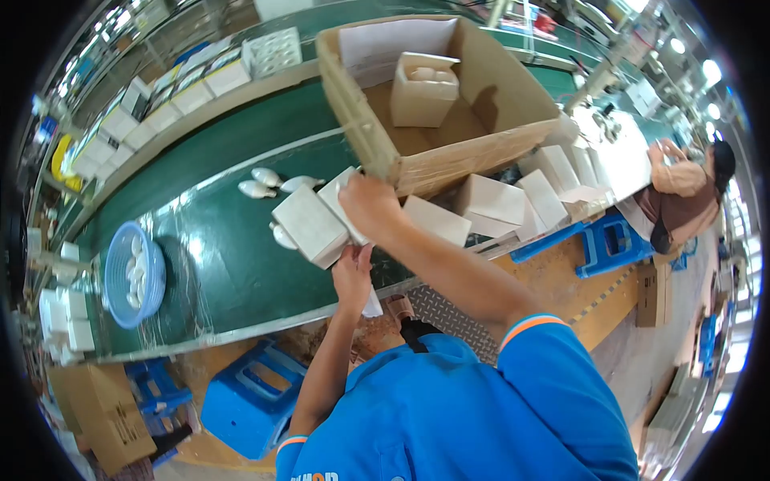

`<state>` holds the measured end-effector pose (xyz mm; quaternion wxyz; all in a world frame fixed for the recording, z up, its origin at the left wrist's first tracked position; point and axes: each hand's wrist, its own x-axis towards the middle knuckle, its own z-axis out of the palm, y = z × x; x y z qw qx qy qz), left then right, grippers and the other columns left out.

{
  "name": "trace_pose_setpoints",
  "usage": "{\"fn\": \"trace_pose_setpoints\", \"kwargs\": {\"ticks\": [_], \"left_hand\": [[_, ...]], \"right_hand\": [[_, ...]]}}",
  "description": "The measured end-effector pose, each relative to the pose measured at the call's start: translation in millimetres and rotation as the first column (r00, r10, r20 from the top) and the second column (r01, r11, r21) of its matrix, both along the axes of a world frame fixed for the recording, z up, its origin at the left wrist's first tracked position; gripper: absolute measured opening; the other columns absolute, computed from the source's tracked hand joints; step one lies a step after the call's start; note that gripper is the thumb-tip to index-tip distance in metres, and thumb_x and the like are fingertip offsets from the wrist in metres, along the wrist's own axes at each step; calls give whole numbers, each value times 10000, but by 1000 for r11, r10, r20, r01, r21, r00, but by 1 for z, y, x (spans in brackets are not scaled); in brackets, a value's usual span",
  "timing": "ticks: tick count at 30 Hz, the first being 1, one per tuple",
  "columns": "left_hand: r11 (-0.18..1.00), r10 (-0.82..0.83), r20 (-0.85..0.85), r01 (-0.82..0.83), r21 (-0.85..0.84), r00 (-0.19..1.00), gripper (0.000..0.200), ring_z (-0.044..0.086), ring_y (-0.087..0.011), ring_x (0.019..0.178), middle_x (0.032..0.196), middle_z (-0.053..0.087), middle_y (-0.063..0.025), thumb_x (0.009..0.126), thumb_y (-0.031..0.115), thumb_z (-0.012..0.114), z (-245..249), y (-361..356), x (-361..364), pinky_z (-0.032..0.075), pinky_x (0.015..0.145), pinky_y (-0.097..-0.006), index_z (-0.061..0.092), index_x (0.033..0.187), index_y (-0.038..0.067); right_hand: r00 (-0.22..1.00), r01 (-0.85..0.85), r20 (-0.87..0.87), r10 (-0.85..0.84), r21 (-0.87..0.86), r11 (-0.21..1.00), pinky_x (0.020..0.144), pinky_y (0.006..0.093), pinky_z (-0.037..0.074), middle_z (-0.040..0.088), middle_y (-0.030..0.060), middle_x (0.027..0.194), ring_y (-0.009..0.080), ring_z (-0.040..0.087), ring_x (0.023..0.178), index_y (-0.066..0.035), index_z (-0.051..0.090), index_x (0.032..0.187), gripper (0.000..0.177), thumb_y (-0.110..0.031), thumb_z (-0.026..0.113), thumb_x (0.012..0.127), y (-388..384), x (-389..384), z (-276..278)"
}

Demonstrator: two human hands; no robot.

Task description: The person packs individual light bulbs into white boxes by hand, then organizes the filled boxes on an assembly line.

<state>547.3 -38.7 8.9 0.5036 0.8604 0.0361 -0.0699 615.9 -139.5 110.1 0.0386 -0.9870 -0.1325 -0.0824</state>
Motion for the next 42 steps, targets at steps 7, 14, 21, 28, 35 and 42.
{"fn": "trace_pose_setpoints", "kwargs": {"ticks": [7,14,21,28,35,42], "left_hand": [[980,-87,24,90,-178,996,213,528,-140,547,635,588,-86,854,172,541,-16,14,-3,422,519,-303,564,819,-37],[928,-347,74,354,-119,935,287,461,-83,557,626,532,-27,866,270,545,-29,-6,-60,370,516,-248,590,803,-6],[728,-677,-203,604,-325,707,273,532,-113,690,745,597,-68,875,246,542,-26,-42,-91,422,638,-258,586,847,-22],[654,-756,-222,696,-296,616,299,521,-106,693,747,589,-53,890,263,513,-6,-120,-114,418,636,-259,563,823,-25],[577,-816,-162,759,-303,555,284,487,-96,654,707,551,-19,899,262,501,-5,-290,-155,409,618,-246,573,832,-5],[571,-809,-190,667,-477,557,197,477,-46,668,722,546,17,886,202,536,22,-420,-180,395,597,-209,577,861,10]], "right_hand": [[994,-64,-51,93,412,909,612,354,497,597,101,842,274,606,765,-54,613,852,162,-71,511,728,-47,-131,12],[959,264,-53,-279,526,809,601,329,503,602,58,833,249,607,727,-98,643,876,201,-82,608,678,-74,-206,-14],[843,480,-96,-530,580,658,606,343,502,608,71,840,265,607,731,-89,647,884,197,-61,573,703,-102,-270,-9],[727,532,-5,-687,637,558,632,349,499,606,112,820,299,599,753,-66,640,897,225,13,549,707,-193,-299,-3],[773,190,-483,-411,795,-576,583,192,442,628,11,827,67,574,701,-39,630,960,174,-22,588,792,-347,-358,-2],[859,142,-432,-275,717,-682,619,221,459,633,27,865,99,589,725,-40,599,1009,212,-82,616,803,-459,-368,-11]]}}
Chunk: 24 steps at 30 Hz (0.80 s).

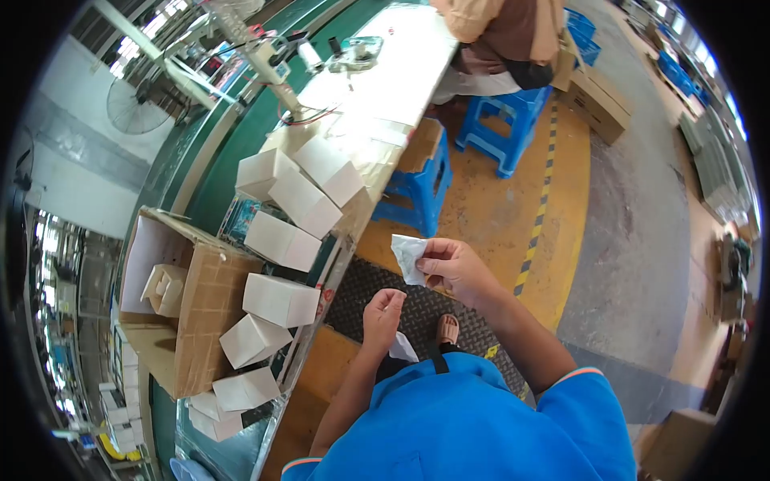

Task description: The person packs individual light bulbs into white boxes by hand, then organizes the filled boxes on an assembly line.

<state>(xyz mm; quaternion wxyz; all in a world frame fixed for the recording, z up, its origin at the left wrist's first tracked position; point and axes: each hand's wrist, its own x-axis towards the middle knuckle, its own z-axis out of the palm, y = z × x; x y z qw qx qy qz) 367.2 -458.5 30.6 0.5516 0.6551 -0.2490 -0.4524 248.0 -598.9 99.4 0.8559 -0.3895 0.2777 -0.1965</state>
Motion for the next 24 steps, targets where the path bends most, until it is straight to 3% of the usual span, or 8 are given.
{"fn": "trace_pose_setpoints", "kwargs": {"ticks": [2,4,6,14,16,20,22,24], "left_hand": [[998,59,2,-59,16,998,180,477,-45,672,721,545,15,880,184,543,5,-16,7,397,599,-211,576,861,8],[993,66,198,-44,-112,978,154,472,-43,631,717,539,11,872,171,544,5,-27,18,383,564,-188,580,898,23],[999,40,165,-36,-26,986,154,513,-73,715,774,567,-12,861,147,547,24,-36,35,416,647,-212,573,924,9],[988,2,-8,-3,-152,1000,178,478,-46,616,711,512,12,873,164,541,79,-94,94,392,556,-190,546,988,28],[972,-8,202,56,-230,979,190,464,-51,611,697,508,5,869,163,545,91,-105,118,392,562,-200,544,985,12],[970,87,135,-53,-237,987,212,464,-68,608,689,519,-11,854,161,559,93,-118,145,403,576,-211,544,991,0],[981,83,205,-43,-190,975,233,496,-90,624,693,533,-33,836,175,576,96,-121,156,417,596,-229,549,1004,15],[991,118,202,-102,-87,972,250,511,-94,639,700,545,-47,826,185,585,116,-122,163,422,609,-238,551,1012,22]], "right_hand": [[999,-53,-2,53,-15,998,621,220,459,632,26,863,97,587,722,-39,601,1004,204,-80,611,804,-18,9,-1],[994,-106,3,106,-29,994,622,220,459,631,26,861,95,586,719,-38,603,998,196,-78,607,806,-36,23,1],[992,-121,-43,115,-172,978,611,208,446,631,19,836,75,568,714,-35,617,971,166,-75,598,811,-53,37,8],[987,-157,-28,160,-411,898,615,205,438,624,14,811,70,552,694,-19,620,969,171,-59,592,805,-130,117,55],[985,-167,-49,163,-435,885,610,200,431,613,13,788,68,543,682,-2,616,968,183,-47,586,793,-141,148,62],[942,-329,-242,232,-537,777,595,208,428,590,25,758,77,526,646,40,599,960,212,-37,581,763,-155,206,65],[831,-556,-369,417,-593,582,593,210,427,592,29,750,73,526,647,34,607,972,223,-54,586,768,-164,244,79],[834,-511,-391,388,-814,277,594,222,429,586,31,736,61,529,671,14,620,968,214,-66,585,772,-170,289,92]]}}
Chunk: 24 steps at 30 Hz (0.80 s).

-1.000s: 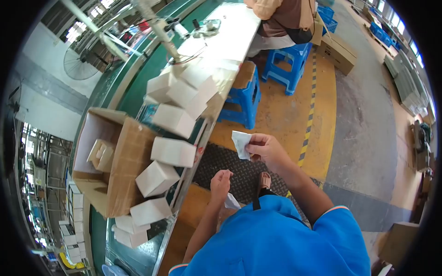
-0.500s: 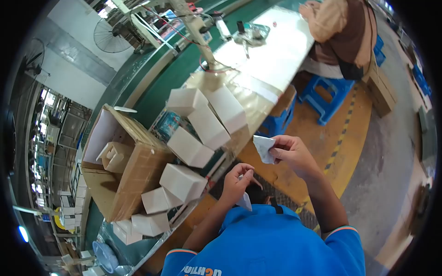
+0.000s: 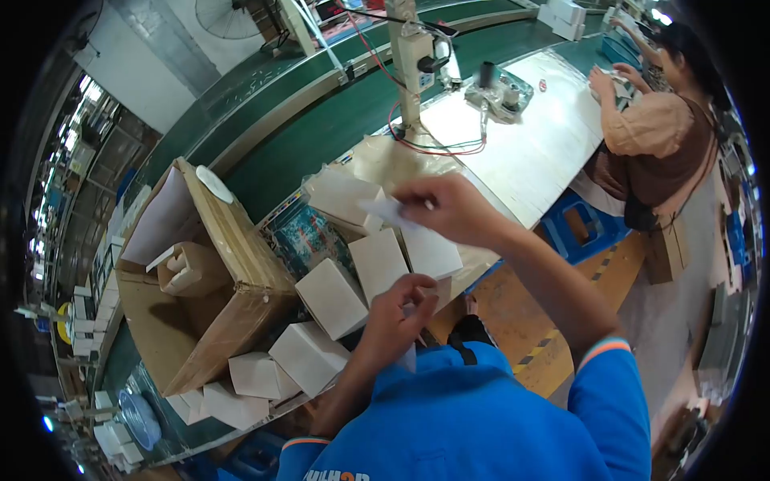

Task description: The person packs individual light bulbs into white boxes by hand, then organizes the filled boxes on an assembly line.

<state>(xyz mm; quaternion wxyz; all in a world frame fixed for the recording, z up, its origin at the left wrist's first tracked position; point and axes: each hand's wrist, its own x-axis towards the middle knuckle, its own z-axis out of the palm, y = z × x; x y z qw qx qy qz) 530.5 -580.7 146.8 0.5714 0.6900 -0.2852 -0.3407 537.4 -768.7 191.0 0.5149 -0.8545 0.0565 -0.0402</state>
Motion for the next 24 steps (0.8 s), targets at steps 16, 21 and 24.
{"fn": "trace_pose_setpoints", "kwargs": {"ticks": [16,21,24], "left_hand": [[449,281,573,-633,631,770,793,555,-315,1014,1113,544,-205,601,402,752,-12,-49,110,445,846,-398,417,1182,-22],[461,356,490,-605,649,796,838,554,-314,1026,1104,555,-207,547,382,786,-26,-50,119,442,857,-381,414,1178,-25],[460,349,484,-597,658,802,868,556,-317,1031,1116,559,-202,533,383,793,-39,-50,123,442,861,-371,399,1195,-16]], "right_hand": [[877,-234,266,399,-489,840,744,390,458,633,113,871,314,570,848,-95,675,833,216,-25,507,716,2,190,-95],[875,-242,252,413,-512,824,749,386,454,634,102,868,311,558,845,-83,677,821,230,10,497,711,-2,197,-89],[864,-264,253,434,-506,821,748,389,455,628,97,840,311,555,828,-85,679,807,243,21,495,689,3,198,-98]]}}
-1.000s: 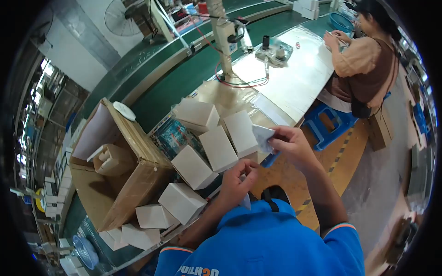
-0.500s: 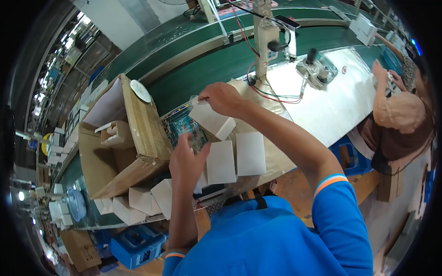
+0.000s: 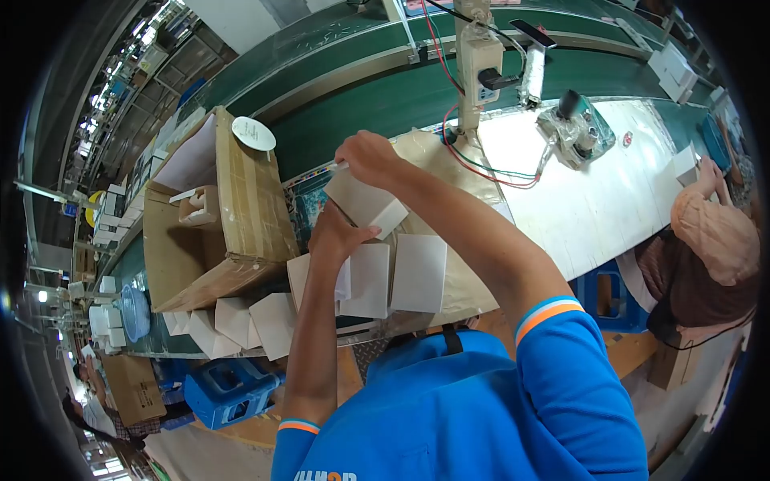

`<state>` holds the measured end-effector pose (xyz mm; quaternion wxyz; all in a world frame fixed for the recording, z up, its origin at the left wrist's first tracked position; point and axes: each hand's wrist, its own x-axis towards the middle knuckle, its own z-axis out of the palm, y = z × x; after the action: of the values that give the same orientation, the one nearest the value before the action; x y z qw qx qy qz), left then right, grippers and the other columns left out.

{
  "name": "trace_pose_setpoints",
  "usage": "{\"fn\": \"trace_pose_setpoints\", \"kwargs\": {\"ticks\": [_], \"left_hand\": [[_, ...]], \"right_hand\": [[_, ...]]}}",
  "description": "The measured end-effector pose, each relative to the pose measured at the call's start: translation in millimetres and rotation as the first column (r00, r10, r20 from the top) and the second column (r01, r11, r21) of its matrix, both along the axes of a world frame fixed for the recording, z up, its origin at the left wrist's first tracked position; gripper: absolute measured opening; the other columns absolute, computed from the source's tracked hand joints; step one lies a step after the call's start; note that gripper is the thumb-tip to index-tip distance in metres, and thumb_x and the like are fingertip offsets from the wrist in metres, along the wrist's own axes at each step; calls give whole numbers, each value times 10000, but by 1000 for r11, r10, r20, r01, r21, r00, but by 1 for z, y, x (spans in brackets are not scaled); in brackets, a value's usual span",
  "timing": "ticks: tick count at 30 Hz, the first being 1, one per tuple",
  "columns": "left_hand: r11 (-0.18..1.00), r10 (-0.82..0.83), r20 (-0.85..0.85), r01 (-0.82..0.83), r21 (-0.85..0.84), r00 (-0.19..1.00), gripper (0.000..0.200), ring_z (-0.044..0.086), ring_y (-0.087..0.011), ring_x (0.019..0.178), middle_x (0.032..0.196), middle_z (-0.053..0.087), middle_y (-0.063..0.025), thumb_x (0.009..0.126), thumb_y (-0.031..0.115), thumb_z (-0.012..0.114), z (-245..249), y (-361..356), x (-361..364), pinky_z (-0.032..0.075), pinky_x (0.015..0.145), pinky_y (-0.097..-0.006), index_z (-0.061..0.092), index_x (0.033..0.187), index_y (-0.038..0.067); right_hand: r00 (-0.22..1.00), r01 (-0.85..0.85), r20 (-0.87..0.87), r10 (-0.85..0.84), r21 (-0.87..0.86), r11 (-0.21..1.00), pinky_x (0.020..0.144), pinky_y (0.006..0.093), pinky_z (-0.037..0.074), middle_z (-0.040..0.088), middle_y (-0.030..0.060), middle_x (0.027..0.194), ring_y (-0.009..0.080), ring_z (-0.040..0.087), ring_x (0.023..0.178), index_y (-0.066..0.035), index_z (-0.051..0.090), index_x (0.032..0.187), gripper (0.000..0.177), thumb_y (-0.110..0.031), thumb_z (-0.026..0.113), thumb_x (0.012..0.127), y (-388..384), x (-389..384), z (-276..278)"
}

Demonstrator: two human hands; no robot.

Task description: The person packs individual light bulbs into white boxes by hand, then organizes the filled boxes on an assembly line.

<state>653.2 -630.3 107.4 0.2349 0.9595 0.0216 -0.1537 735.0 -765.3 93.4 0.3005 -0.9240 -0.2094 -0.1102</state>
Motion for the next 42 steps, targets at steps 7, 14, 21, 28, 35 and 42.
{"fn": "trace_pose_setpoints", "kwargs": {"ticks": [7,14,21,28,35,42], "left_hand": [[997,68,-134,-64,36,989,928,557,-317,1039,1146,559,-184,544,409,775,4,-7,2,446,867,-362,334,1262,20],[996,52,-49,-56,-66,997,923,564,-322,1024,1127,568,-189,588,365,752,-10,-2,-1,450,855,-373,280,1303,20],[997,33,-43,-36,-62,999,908,565,-328,1013,1104,579,-189,619,357,735,-15,0,1,445,856,-384,266,1317,15],[998,47,-88,-50,-30,995,690,594,-310,959,1024,608,-177,655,358,726,-13,1,-1,471,805,-379,417,1169,16],[999,45,-111,-46,-13,993,689,581,-314,991,1063,602,-177,633,403,723,-14,1,0,453,838,-375,480,1148,15],[1000,24,-139,-26,-11,990,638,586,-299,979,1058,608,-162,644,403,717,-6,0,-1,459,829,-375,529,1129,33]], "right_hand": [[984,-172,-72,166,-98,980,730,377,452,604,95,761,297,565,799,-89,679,795,235,13,505,674,-15,-45,-8],[963,-149,-227,143,-11,989,706,366,462,607,110,776,292,580,792,-65,665,838,159,-69,535,746,-42,-50,42],[981,-149,116,153,-40,988,726,380,464,578,103,846,295,567,828,-98,658,811,172,-79,505,736,12,-8,-15],[899,-347,-324,294,-120,930,726,364,430,542,85,778,286,539,802,-112,668,808,149,-76,541,737,-55,-71,14],[983,-125,130,130,-50,991,724,376,428,557,81,788,282,535,798,-110,677,787,158,-73,527,752,7,-8,-6],[944,-279,-192,269,-29,960,747,347,439,564,89,779,266,550,821,-77,664,796,134,-46,546,739,-52,-79,2]]}}
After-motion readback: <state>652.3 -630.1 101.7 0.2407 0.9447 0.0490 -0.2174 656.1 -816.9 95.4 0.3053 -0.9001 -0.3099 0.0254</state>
